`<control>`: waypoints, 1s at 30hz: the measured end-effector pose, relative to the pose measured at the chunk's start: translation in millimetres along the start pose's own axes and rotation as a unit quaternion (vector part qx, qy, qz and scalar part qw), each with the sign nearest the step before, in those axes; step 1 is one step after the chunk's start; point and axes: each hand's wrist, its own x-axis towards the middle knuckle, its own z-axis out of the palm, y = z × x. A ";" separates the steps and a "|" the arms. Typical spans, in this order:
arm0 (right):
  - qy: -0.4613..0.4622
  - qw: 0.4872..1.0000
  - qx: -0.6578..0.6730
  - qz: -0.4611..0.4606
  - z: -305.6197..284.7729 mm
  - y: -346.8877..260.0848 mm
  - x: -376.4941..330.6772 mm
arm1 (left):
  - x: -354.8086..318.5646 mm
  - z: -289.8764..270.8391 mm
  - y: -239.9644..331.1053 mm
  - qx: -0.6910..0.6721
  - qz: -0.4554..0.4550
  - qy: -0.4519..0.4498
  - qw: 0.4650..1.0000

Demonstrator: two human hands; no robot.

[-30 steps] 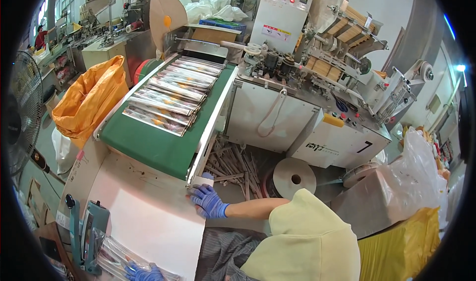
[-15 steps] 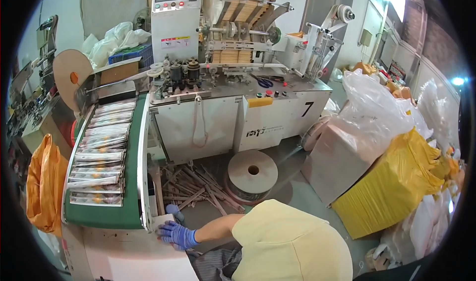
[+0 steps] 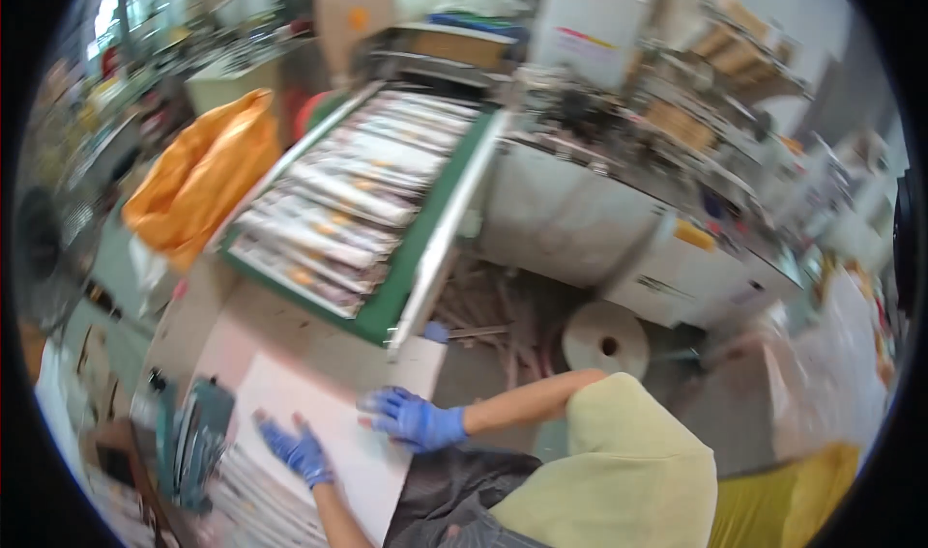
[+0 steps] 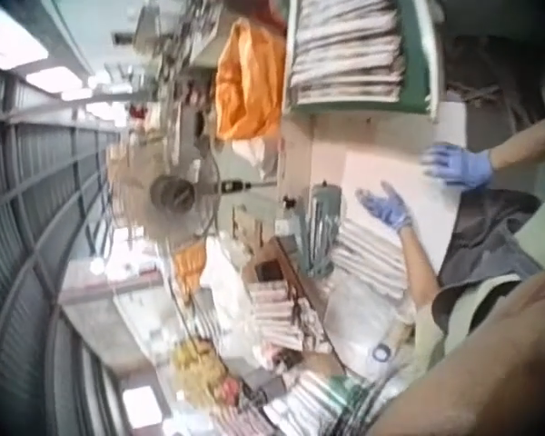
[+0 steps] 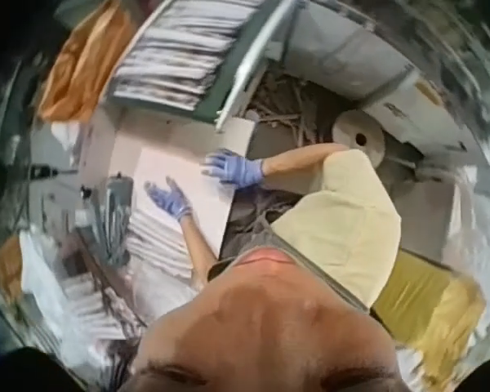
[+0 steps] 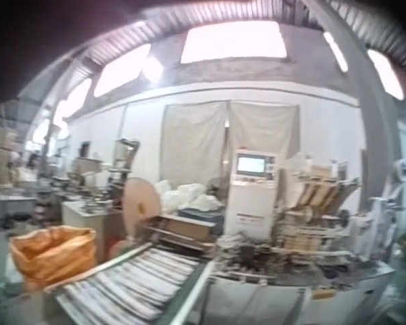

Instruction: Bundling incense sticks, placing them into plastic bags, and sealing the bags using a heat sealer.

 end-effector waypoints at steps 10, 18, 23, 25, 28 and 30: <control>0.370 0.858 -0.355 0.016 -174.8 331.1 219.5 | 16.8 -2.6 35.7 0.108 -0.039 -0.065 0.991; 0.135 0.753 -0.441 0.469 -230.1 490.7 187.7 | 16.1 -1.5 38.5 0.171 -0.015 -0.096 0.981; -0.025 0.855 -0.344 0.389 -215.0 449.1 205.9 | 26.9 1.8 36.8 0.139 -0.004 -0.083 0.987; -0.047 0.904 -0.294 0.305 -179.6 380.3 215.8 | 28.8 7.2 23.8 0.096 -0.064 -0.075 0.991; 0.003 0.958 -0.202 0.201 -137.1 271.3 219.2 | 58.0 16.7 30.7 -0.103 -0.185 -0.074 0.974; -0.027 0.964 -0.162 0.209 -120.8 209.6 227.2 | 88.0 21.2 47.2 -0.406 -0.285 -0.051 0.867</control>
